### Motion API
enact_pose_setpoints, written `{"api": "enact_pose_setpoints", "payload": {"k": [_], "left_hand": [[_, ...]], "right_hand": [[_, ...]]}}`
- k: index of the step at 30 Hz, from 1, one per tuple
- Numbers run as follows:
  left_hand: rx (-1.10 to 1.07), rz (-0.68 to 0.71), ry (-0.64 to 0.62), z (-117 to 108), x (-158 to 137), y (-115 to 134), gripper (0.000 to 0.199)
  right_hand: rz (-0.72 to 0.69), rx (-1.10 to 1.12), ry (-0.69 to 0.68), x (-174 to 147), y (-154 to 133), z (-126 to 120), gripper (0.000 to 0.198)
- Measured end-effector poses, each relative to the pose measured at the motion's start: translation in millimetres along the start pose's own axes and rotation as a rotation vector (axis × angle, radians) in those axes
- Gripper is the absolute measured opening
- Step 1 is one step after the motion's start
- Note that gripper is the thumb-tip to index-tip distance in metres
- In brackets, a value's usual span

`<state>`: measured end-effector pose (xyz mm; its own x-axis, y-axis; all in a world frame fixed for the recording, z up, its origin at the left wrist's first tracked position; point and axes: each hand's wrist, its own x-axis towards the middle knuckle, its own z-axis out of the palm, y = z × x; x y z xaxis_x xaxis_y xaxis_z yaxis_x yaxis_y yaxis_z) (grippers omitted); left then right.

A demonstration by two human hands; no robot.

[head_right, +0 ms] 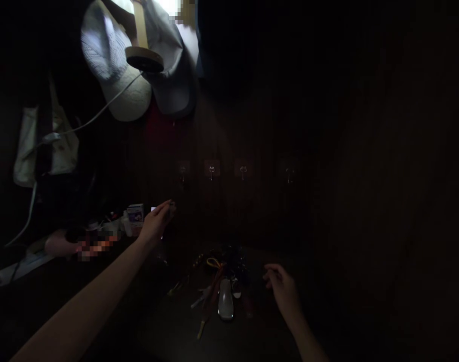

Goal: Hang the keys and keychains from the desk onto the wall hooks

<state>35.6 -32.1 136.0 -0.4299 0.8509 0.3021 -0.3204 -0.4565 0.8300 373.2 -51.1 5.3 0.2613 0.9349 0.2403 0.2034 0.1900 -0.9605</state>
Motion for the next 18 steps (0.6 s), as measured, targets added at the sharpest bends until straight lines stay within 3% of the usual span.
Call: {"api": "enact_pose_setpoints", "payload": {"k": [8, 18], "left_hand": [[0.597, 0.377, 0.062, 27.4, 63.9, 31.2, 0.035], [0.932, 0.544, 0.02, 53.4, 86.1, 37.3, 0.014]], "right_hand": [[-0.023, 0.011, -0.016, 3.2, 6.0, 0.5, 0.031], [-0.046, 0.0, -0.009, 5.8, 13.9, 0.3, 0.033]]}}
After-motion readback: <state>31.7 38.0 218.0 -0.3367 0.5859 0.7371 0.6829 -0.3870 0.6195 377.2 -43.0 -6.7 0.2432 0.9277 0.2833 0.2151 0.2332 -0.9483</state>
